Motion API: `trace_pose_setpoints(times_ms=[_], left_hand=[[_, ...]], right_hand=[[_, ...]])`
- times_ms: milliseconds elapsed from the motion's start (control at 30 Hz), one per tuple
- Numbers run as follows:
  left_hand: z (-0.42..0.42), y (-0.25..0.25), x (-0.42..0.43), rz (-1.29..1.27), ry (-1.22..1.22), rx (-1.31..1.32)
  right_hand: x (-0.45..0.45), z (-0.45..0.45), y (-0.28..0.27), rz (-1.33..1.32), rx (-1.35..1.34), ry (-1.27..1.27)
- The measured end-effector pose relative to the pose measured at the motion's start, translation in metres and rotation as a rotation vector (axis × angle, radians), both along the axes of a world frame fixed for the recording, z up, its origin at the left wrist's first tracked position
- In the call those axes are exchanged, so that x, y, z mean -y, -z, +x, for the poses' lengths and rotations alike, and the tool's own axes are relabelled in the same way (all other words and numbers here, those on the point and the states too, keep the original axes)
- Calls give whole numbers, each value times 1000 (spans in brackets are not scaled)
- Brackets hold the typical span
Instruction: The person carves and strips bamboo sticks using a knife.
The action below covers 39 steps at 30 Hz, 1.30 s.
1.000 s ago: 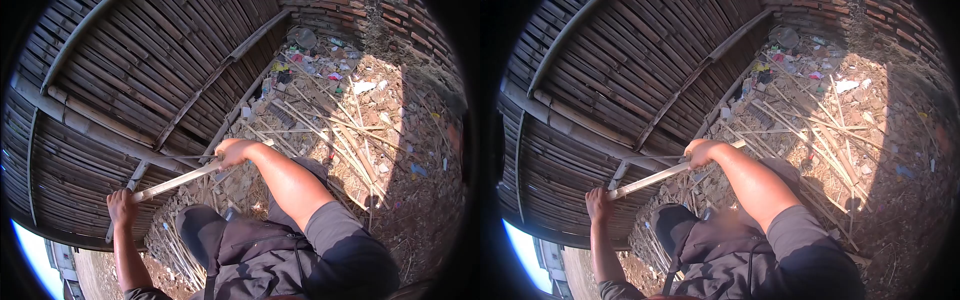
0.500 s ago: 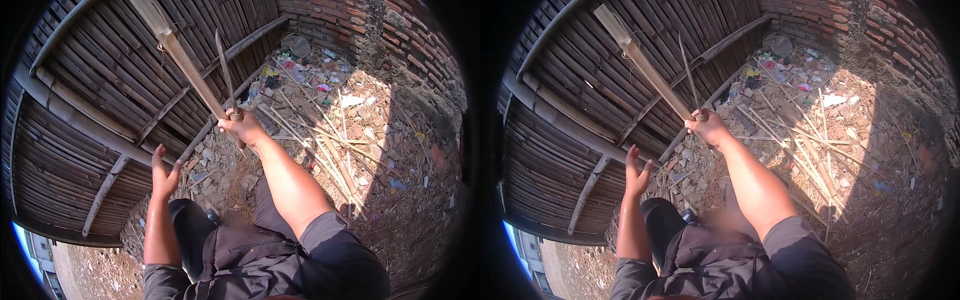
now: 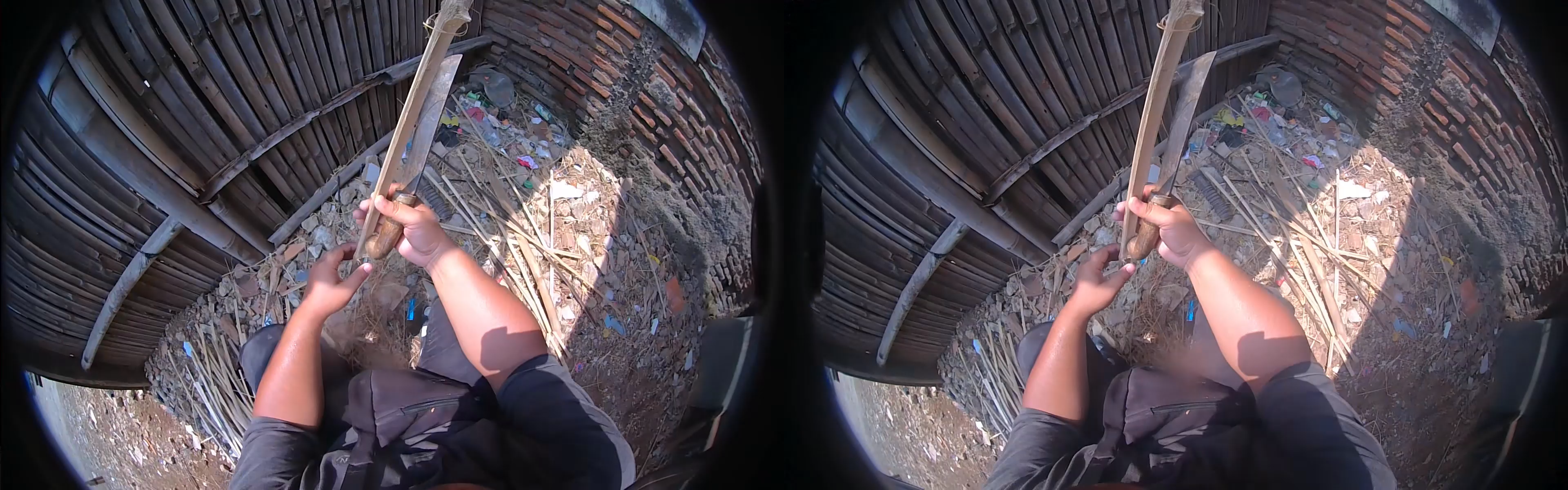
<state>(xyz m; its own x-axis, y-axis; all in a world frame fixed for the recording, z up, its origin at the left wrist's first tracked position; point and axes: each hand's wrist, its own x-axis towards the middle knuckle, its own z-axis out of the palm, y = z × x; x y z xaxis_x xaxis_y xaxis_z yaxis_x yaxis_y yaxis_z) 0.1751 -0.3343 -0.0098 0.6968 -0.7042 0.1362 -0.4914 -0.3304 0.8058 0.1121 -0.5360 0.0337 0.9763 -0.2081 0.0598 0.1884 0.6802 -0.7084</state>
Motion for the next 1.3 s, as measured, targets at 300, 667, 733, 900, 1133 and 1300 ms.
trace_pose_setpoints(times_ms=[300, 667, 733, 900, 1133, 1300], left_hand=[[36, 3, -60, 7, 53, -205], [42, 1, -89, -198, -107, -556], [43, 4, -90, -214, -134, -578], [40, 0, -83, -234, -170, -559], [30, -37, -115, -47, -384, -469], [-23, -69, -187, 220, -496, -217]], right_hand=[[-68, 47, 18, -146, -155, -155], [-38, 65, -24, -465, -294, 175], [-11, 63, -20, -661, -401, 368], [23, 32, 9, -1200, -428, 541], [-19, 8, -19, -1773, -467, 189], [-44, 5, -20, -1779, -199, -7]])
